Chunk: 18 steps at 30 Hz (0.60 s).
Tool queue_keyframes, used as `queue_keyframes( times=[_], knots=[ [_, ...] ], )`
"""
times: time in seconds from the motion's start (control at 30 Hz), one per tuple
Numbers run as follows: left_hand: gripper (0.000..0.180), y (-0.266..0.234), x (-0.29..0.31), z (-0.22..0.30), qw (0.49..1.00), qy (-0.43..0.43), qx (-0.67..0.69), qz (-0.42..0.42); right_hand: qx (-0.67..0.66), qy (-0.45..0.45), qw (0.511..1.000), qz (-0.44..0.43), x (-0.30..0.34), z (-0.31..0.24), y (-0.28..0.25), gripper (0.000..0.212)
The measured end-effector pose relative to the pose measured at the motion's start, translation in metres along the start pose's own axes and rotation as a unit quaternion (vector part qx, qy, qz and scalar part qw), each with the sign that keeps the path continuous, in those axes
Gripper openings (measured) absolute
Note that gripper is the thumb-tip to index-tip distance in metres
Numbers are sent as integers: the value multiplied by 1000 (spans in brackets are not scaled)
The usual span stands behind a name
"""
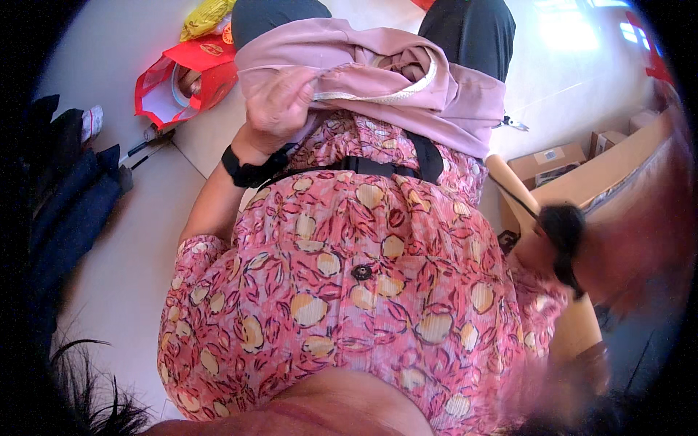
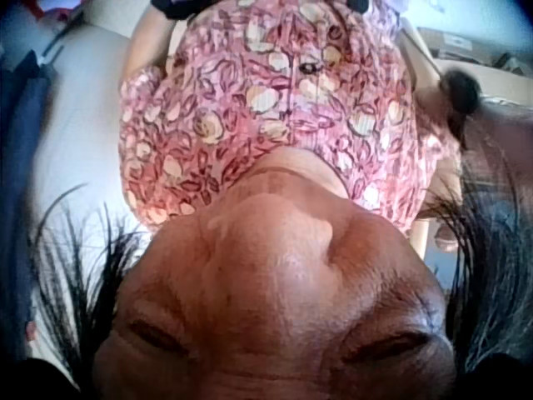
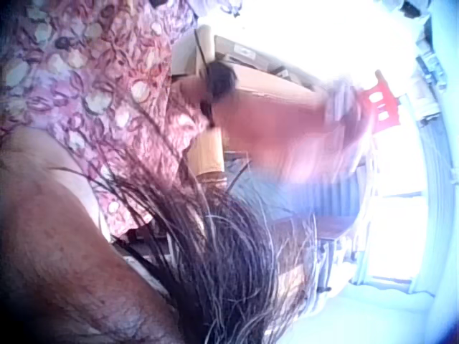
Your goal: The person sews a pink garment by hand using a needle and thread, pulling the thread through the fabric to mend a seam.
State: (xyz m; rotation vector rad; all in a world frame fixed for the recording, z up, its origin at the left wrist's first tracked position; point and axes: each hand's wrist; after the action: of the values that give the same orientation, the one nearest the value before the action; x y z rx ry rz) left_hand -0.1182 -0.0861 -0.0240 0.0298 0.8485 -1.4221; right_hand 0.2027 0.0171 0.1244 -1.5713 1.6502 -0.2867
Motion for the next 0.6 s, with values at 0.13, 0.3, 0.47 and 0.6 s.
queue_keyframes(
  times=[0.13,0.3,0.47,0.6],
  knots=[
    [21,-39,35,-12,999,34,-23,-21,30,-22,998,56,21,-7,-4,26],
    [20,-51,58,-16,1000,12,-24,-12,18,-41,994,-100,45,-11,58,26],
    [20,-43,72,-24,1000,14,-24,-9,-1,-65,973,-221,68,-17,116,25],
    [20,-52,82,-22,999,3,-36,-15,-1,-73,966,-249,79,-19,139,25]
  ],
)
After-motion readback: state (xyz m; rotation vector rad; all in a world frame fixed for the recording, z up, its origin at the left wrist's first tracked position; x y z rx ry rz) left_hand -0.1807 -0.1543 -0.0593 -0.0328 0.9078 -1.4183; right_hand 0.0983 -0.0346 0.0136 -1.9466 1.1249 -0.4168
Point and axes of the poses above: each hand's wrist, its own x-axis away from the middle knuckle, its own y-axis out of the palm, z = x × y, and after that the axes turned 12 degrees about x, right-handed
